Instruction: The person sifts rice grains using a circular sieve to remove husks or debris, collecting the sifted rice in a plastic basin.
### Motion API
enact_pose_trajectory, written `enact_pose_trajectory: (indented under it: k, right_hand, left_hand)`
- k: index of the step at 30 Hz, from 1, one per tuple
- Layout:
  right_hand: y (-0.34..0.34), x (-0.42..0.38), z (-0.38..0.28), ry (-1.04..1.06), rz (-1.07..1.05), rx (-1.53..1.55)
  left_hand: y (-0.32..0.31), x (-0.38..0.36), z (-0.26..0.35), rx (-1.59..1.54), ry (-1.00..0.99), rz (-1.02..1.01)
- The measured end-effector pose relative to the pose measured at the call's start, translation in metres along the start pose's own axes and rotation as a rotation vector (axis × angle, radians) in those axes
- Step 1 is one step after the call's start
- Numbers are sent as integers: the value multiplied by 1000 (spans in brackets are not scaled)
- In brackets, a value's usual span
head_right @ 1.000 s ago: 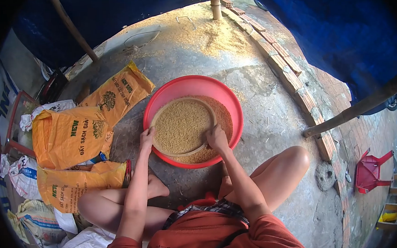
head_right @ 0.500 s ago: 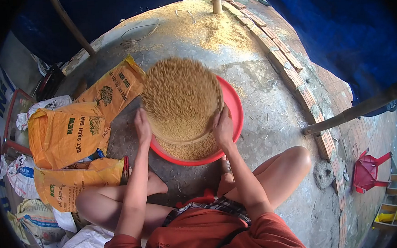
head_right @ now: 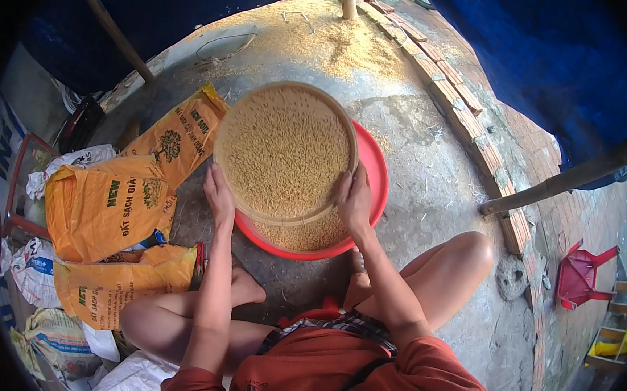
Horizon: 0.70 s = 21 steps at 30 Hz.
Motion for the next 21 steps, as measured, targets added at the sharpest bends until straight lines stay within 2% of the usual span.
enact_pose_trajectory:
  k: [1, 4, 5, 6, 8, 10, 12, 13, 14, 15, 16, 17, 18, 19, 20, 21]
  right_hand:
    - [-3, -2, 8, 0, 0, 2]
    - [-24, -26, 59, -56, -72, -139]
    - [-32, -38, 78, -135, -189, -250]
    - [-38, -48, 93, -212, -306, -364]
    - [-41, -57, 104, -236, -342, -371]
    - [-41, -59, 105, -264, -381, -376]
    - [-40, -47, 92, -162, -343, -326]
    - [-38, -40, 79, -159, -349, -322]
    - [-29, -28, 55, -100, -246, -220]
    - [-19, -17, 35, -43, -143, -117]
    - [-17, -11, 23, -42, -150, -117]
    - [-10, -4, 9, -4, -55, -56]
    - [-3, 0, 1, 34, 40, 5]
    - [-6, 0, 5, 55, 45, -22]
    - [-11, -7, 18, 53, 36, -19]
    - [-24, -17, 44, -16, -86, -146]
  left_hand:
    - [4, -4, 14, -44, -84, 35]
    - [-9, -3, -38, 70, -182, 84]
    - [-14, 0, -87, 309, 81, -10]
    - [-13, -5, -110, 336, 86, 29]
    - [-15, -7, -146, 433, 216, 4]
    - [-15, -5, -139, 401, 260, -18]
    - [-11, 1, -123, 372, 306, -28]
    - [-8, 4, -94, 332, 180, 23]
    - [-4, 4, -65, 291, 55, 75]
    - [0, 3, -43, 291, 61, 81]
    - [4, 0, -14, 192, -13, 80]
    - [6, -2, 2, 93, -87, 79]
    - [4, 0, 0, 95, -80, 82]
    - [2, 1, -4, 64, -104, 70]
    - [1, 0, -10, 34, -128, 59]
    - [-6, 1, -35, -3, -130, 39]
Point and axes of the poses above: each hand's wrist, its own x-axis towards the middle knuckle, its own y-axis out of the back of the hand, z = x × y, the point moved 8 cm from there along x, towards the middle knuckle, and after that the axes turned 12 degrees about y, right-handed, at the moved point
